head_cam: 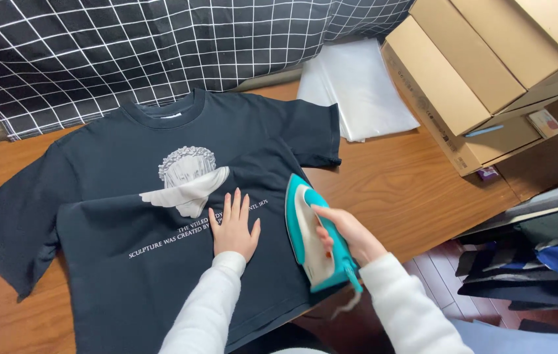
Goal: Ironing a black t-shirt on a wooden table surface
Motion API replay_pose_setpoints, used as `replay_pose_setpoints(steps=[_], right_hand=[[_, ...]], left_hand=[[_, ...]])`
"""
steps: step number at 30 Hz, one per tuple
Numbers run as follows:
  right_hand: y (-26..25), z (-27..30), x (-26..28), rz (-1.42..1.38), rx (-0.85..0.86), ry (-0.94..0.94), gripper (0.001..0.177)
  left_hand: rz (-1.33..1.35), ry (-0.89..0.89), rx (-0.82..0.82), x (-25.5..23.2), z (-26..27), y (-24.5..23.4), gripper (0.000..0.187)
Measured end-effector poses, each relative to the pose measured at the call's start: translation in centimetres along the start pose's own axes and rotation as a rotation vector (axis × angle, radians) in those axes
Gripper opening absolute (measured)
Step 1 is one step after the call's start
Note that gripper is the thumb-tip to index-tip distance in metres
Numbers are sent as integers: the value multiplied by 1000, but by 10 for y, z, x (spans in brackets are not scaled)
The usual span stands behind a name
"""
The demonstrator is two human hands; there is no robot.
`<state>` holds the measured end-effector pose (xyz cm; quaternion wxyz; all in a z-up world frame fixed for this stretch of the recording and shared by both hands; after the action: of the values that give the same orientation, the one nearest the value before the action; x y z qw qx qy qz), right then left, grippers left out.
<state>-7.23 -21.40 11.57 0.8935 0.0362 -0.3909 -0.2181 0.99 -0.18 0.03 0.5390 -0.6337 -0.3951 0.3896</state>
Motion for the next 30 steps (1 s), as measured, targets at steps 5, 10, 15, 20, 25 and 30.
replay_pose_setpoints(steps=[5,10,15,20,25,30], right_hand=[[35,-23,39,-34,61,-15,31],[0,5,10,17,14,22,32],[-30,68,-12,36,-58,196,47],[-14,63,4,78,-31,179,40],[22,7,35,79,47,112,46],[40,-15,49,47,69,115,38]], left_hand=[[9,-9,-14,1,0,0,59],[25,-17,-8,1,2,-1,59],[-55,-9,-85,-1,0,-7,62],[-112,5,-108,1,6,2,63],[-185,2,-91,21,34,-5,64],[-195,-85,-107,41,68,-14,64]])
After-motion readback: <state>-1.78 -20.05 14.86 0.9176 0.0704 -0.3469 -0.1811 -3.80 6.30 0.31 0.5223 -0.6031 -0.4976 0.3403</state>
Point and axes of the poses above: each hand's wrist, its own z-axis away from the middle knuckle, its own y-axis out of the palm, x = y × z, the point moved 1 cm from there along -z, towards the middle knuckle, and after that the axes turned 8 degrees about -z, right-handed, at the moved point
